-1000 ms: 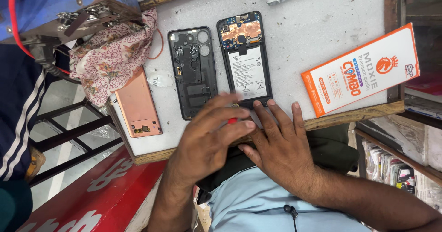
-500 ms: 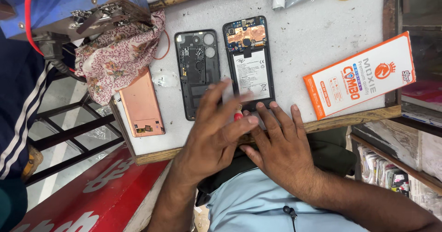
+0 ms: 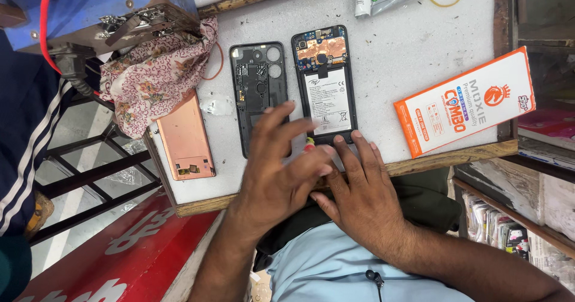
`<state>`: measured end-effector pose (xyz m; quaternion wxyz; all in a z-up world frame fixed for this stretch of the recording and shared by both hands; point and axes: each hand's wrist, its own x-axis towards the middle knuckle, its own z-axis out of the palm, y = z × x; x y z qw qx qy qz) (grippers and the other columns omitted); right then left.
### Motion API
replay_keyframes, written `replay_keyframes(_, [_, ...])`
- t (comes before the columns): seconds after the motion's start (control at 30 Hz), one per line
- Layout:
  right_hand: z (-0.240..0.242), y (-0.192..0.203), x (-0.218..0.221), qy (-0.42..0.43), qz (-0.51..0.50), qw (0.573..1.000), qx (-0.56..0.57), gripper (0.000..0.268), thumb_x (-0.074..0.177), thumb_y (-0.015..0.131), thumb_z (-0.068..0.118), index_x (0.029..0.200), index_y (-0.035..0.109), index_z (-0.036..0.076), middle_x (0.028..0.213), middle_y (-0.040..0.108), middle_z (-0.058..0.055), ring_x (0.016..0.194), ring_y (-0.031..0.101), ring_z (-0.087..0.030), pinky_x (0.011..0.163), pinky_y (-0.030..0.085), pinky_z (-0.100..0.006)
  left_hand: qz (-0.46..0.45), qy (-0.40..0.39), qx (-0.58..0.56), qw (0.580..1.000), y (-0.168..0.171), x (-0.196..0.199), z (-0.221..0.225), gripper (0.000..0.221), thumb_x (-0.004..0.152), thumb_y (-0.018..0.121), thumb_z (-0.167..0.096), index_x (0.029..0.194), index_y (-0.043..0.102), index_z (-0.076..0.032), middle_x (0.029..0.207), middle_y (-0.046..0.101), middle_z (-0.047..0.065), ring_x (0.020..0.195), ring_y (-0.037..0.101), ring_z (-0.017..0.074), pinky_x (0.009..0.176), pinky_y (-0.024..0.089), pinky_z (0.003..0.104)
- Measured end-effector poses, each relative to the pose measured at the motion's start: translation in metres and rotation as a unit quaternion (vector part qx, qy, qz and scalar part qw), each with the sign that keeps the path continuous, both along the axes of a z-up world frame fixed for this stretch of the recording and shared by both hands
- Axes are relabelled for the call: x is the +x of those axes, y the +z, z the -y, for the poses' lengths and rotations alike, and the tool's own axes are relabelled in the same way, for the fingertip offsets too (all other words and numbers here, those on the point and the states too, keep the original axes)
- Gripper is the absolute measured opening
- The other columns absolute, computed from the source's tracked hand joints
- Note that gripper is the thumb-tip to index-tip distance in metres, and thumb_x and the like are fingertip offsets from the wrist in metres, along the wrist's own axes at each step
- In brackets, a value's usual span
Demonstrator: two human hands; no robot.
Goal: The person uses a red-handled screwdriver to remove screws from the back of a disassembled smartphone. They then lift the motherboard assembly and inspect the internal components.
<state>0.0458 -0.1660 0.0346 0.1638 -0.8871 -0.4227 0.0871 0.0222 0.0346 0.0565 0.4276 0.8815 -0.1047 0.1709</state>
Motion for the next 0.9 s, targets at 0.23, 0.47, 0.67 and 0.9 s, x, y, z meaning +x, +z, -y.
replay_keyframes(0.23, [0.005, -0.005, 0.0, 0.013, 0.009, 1.0, 0.022, 0.068, 0.084, 0.076, 0.044, 0.134, 0.059, 0.002, 0.15, 0.038, -0.029, 0.143, 0.033, -0.05, 0.111, 0.038, -0.065, -0.022, 0.009, -0.003, 1.0, -0.005, -0.003, 0.0, 0.042, 0.09, 0.082, -0.011, 0.125, 0.063, -0.022, 0.115, 0.065, 0.009, 0.126, 0.061, 0.034, 0.117, 0.05, 0.054])
replay_keyframes(0.47, [0.009, -0.007, 0.001, 0.012, -0.007, 1.0, 0.015, 0.07, 0.083, 0.077, 0.043, 0.138, 0.056, 0.003, 0.15, 0.039, -0.027, 0.145, 0.033, -0.047, 0.113, 0.039, -0.061, -0.001, -0.016, 0.029, 0.999, -0.01, -0.003, 0.003, 0.043, 0.09, 0.077, -0.004, 0.125, 0.059, -0.019, 0.125, 0.063, 0.014, 0.128, 0.059, 0.042, 0.107, 0.054, 0.055])
replay_keyframes(0.67, [0.011, -0.011, 0.0, 0.014, -0.011, 1.0, -0.004, 0.074, 0.083, 0.075, 0.045, 0.143, 0.053, 0.006, 0.151, 0.036, -0.026, 0.145, 0.031, -0.047, 0.115, 0.035, -0.062, -0.018, -0.064, 0.0, 0.998, -0.002, 0.0, -0.001, 0.042, 0.083, 0.072, 0.007, 0.117, 0.064, -0.015, 0.119, 0.067, 0.015, 0.116, 0.068, 0.0449, 0.101, 0.056, 0.057])
replay_keyframes(0.9, [0.01, -0.009, 0.0, 0.015, 0.011, 1.0, 0.023, 0.071, 0.087, 0.073, 0.044, 0.148, 0.051, 0.016, 0.156, 0.034, -0.024, 0.147, 0.03, -0.045, 0.115, 0.034, -0.062, -0.032, 0.181, -0.064, 0.981, -0.013, -0.036, -0.005, 0.052, 0.095, 0.072, 0.009, 0.135, 0.042, -0.008, 0.11, 0.072, 0.016, 0.095, 0.077, 0.0267, 0.08, 0.063, 0.036])
